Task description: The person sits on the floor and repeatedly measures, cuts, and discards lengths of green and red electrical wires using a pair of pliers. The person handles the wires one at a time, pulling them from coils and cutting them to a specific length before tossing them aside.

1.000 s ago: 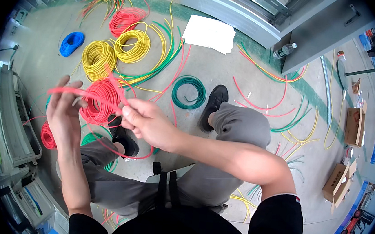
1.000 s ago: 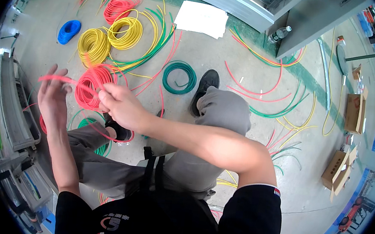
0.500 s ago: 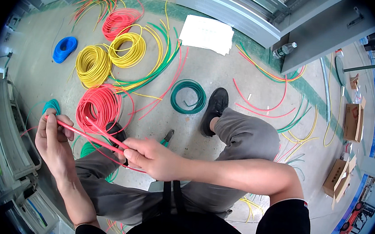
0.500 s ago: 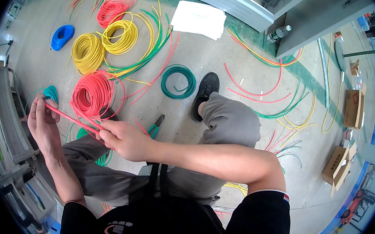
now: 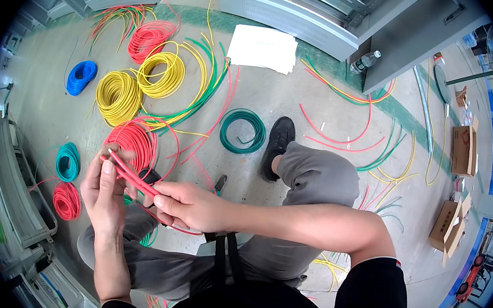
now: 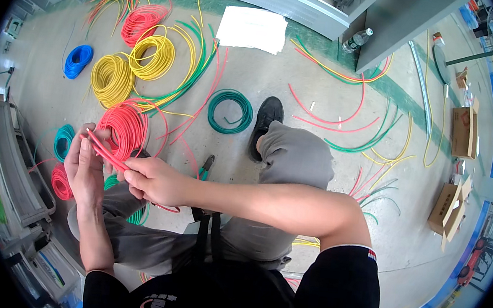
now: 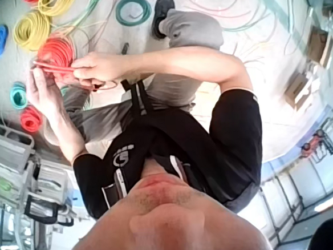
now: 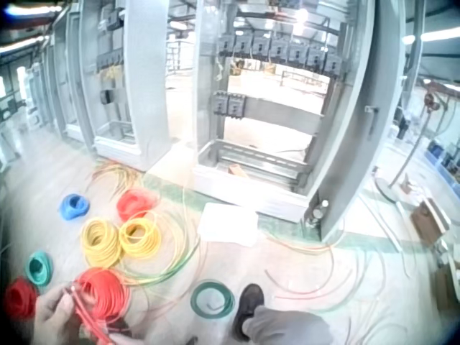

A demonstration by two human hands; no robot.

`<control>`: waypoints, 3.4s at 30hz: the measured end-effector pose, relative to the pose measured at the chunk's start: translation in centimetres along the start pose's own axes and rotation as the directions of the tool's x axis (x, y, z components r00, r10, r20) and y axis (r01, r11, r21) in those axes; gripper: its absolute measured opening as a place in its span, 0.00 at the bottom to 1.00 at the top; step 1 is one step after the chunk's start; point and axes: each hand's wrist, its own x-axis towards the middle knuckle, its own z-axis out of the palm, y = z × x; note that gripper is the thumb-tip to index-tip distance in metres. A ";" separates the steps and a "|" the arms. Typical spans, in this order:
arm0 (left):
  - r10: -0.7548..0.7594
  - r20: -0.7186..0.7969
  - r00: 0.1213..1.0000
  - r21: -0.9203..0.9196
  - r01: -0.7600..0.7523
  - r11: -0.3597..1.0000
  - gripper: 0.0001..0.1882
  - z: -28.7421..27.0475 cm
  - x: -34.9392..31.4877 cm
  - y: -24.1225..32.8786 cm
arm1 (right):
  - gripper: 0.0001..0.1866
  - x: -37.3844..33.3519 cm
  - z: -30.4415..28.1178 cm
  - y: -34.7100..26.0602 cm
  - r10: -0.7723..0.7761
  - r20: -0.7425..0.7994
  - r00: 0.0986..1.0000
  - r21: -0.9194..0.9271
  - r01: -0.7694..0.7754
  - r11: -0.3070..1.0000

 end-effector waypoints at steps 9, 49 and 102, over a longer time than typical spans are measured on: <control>-0.035 0.030 0.999 -0.088 0.038 0.995 0.19 -1.6 0.9 -1.6 | 0.15 0.4 -0.7 -0.6 0.139 0.078 0.987 0.175 -0.151 0.973; 0.089 0.036 0.995 -0.032 -0.088 0.996 0.17 -1.8 -0.1 -1.2 | 0.15 1.2 0.6 -0.8 0.004 -0.104 0.995 -0.131 -0.018 0.991; 0.076 0.193 0.978 0.031 -0.084 0.996 0.35 0.9 -1.4 -7.4 | 0.13 3.1 -1.0 -1.9 -0.278 -0.416 0.866 -0.116 0.253 0.960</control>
